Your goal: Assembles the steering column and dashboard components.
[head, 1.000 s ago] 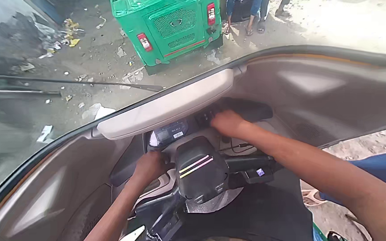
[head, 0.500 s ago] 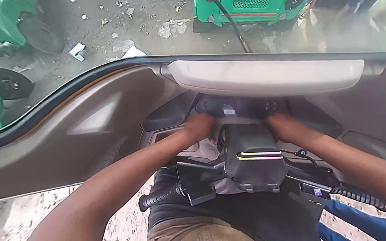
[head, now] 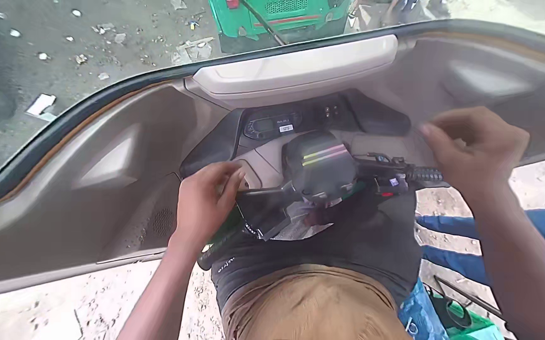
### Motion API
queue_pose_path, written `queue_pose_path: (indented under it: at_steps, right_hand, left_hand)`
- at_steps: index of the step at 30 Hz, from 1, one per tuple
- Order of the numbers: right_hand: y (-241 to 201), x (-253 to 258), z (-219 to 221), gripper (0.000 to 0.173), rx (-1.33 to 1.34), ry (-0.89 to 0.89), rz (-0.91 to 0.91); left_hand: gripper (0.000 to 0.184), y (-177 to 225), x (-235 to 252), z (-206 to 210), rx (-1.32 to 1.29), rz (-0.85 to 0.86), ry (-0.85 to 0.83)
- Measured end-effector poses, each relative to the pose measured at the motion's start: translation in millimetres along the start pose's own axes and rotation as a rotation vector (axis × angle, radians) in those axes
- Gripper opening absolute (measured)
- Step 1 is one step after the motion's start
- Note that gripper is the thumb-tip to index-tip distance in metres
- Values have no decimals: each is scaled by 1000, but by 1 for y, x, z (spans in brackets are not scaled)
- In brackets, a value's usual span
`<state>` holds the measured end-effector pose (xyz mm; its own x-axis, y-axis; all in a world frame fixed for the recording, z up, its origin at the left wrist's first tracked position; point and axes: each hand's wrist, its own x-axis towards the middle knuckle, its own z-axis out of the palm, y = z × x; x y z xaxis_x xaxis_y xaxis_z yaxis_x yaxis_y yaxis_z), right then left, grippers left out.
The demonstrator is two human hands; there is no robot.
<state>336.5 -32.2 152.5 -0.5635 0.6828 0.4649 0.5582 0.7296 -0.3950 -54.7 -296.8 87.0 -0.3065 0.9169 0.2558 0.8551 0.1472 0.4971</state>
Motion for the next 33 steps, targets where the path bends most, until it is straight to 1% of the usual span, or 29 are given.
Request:
queue_pose_path:
  at_steps: [1, 2, 3, 4, 5, 6, 7, 8, 10, 12, 14, 15, 16, 17, 18, 20, 22, 24, 26, 27, 29, 31, 33]
  right_hand:
    - [-2, -38, -7, 24, 21, 186, 35]
    - [-4, -77, -5, 22, 28, 287, 83]
    - [-8, -119, 3, 22, 36, 291, 159]
    - [-15, -158, 19, 23, 51, 223, 266]
    - [-26, -193, 40, 25, 58, 122, 386]
    - [-41, -224, 59, 28, 49, 12, 491]
    - [-54, -241, 75, 30, 42, -71, 535]
    - [-68, -250, 87, 32, 33, -130, 531]
    - [-97, -248, 99, 31, 9, -260, 497]
    - [-113, -221, 115, 32, 2, -447, 608]
    - [-121, -188, 133, 38, 5, -755, 751]
    - [-121, -174, 148, 41, -1, -910, 776]
    - [-120, -164, 168, 43, -2, -1031, 761]
    - [-119, -156, 192, 44, 2, -1113, 735]
    - [-115, -151, 215, 44, 11, -1151, 700]
    - [-112, -162, 256, 39, 63, -1109, 640]
    - [-113, -176, 272, 35, 123, -1093, 628]
    - [-120, -175, 268, 30, 135, -1147, 553]
    - [-118, -178, 260, 35, 161, -1190, 471]
    - [-110, -178, 256, 39, 173, -1161, 464]
    - [-83, -173, 245, 42, 174, -1034, 527]
    - [-67, -179, 246, 41, 226, -880, 677]
    - [-62, -199, 258, 39, 326, -773, 830]
  left_hand:
    - [44, -5, -29, -5, 6, -30, 16]
    - [66, -11, -54, -5, 42, -79, -46]
    - [93, -16, -74, -3, 101, -135, -162]
    - [114, -22, -86, 2, 148, -174, -263]
    - [125, -26, -92, 7, 163, -192, -327]
    - [128, -26, -96, 12, 145, -204, -356]
    - [127, -22, -92, 20, 125, -198, -345]
    - [124, -17, -85, 29, 105, -188, -325]
    - [116, -5, -80, 40, 82, -218, -314]
    - [111, -2, -71, 41, 101, -225, -307]
    - [109, 2, -73, 40, 138, -216, -314]
    - [108, 4, -75, 39, 151, -210, -318]
    - [107, 5, -76, 39, 165, -198, -314]
    - [107, 6, -75, 39, 186, -183, -299]
    - [107, 6, -73, 40, 205, -170, -278]
    - [105, 5, -76, 40, 254, -142, -261]
    - [104, 3, -81, 41, 301, -110, -250]
    - [104, -1, -83, 39, 327, -80, -233]
    - [103, 0, -92, 37, 357, -92, -260]
    - [101, 4, -95, 39, 384, -108, -250]
    - [91, 23, -102, 53, 475, -145, -159]
    - [82, 39, -115, 67, 618, -210, -53]
    - [79, 45, -120, 70, 671, -237, -33]
